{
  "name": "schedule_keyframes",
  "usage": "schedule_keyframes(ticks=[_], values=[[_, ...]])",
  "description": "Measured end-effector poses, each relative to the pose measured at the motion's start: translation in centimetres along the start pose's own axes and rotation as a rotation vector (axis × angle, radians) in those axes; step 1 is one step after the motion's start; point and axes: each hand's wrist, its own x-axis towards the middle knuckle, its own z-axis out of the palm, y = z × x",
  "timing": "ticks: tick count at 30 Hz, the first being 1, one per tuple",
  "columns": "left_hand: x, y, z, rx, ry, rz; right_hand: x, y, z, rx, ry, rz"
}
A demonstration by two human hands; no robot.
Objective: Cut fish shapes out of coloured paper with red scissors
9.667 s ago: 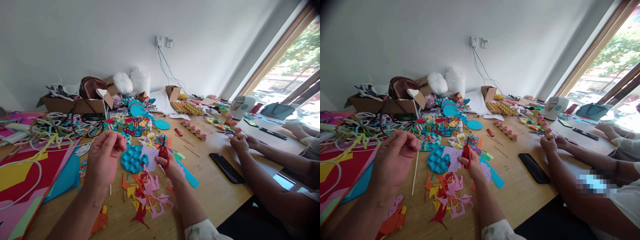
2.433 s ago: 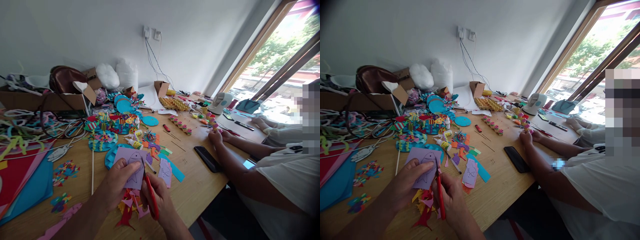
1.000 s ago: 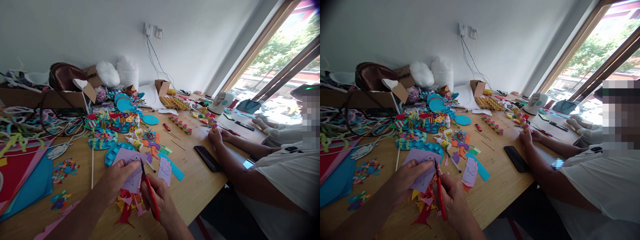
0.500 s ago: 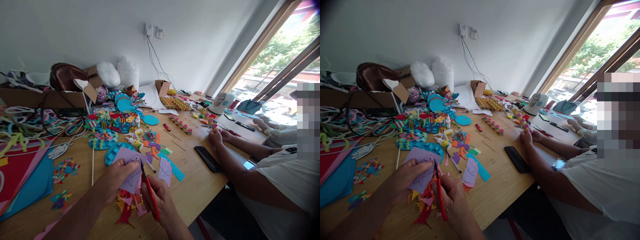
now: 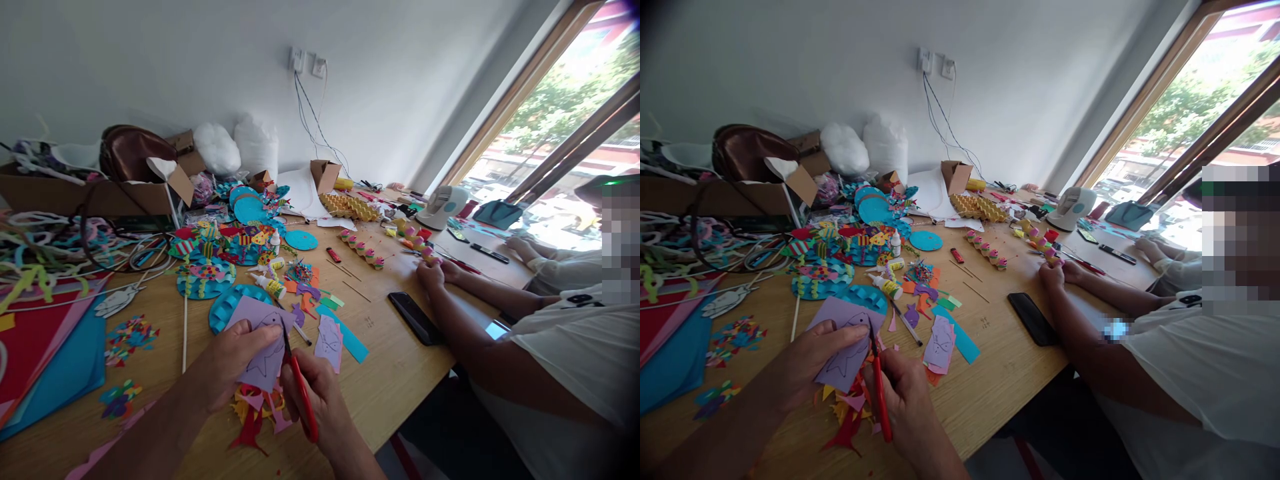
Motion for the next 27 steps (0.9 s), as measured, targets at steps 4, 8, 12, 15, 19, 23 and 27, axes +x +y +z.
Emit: schedule_keyframes(ticks=[4, 8, 12, 15, 19, 23, 27], values=[[-0.1, 0.2, 0.2, 0.015, 0.032, 0.001, 0.2, 0.4, 0.0, -0.037, 0.012, -0.007], [0.0, 0.0, 0.0, 0.022, 0.035, 0.008, 0.2, 0.5, 0.0, -0.036, 0.005, -0.009], [0.4, -0.8, -0.5, 0.084, 0.102, 0.048, 0.1, 0.2, 0.0, -0.017, 0.019, 0.008], [0.6, -1.0, -0.5, 0.072, 0.148, 0.074, 0.1, 0.1, 0.0, -0.005, 0.021, 0.017], [0.4, -0.8, -0.1, 0.032, 0.208, 0.065, 0.1, 0.2, 0.0, 0.038, -0.016, 0.002], [0.3, -0.7, 0.0, 0.024, 0.167, 0.044, 0.1, 0.2, 0.1, 0.047, -0.021, -0.009], [0.4, -0.9, -0.2, 0.019, 0.112, 0.037, 0.0, 0.0, 0.3, 0.069, -0.011, 0.005]])
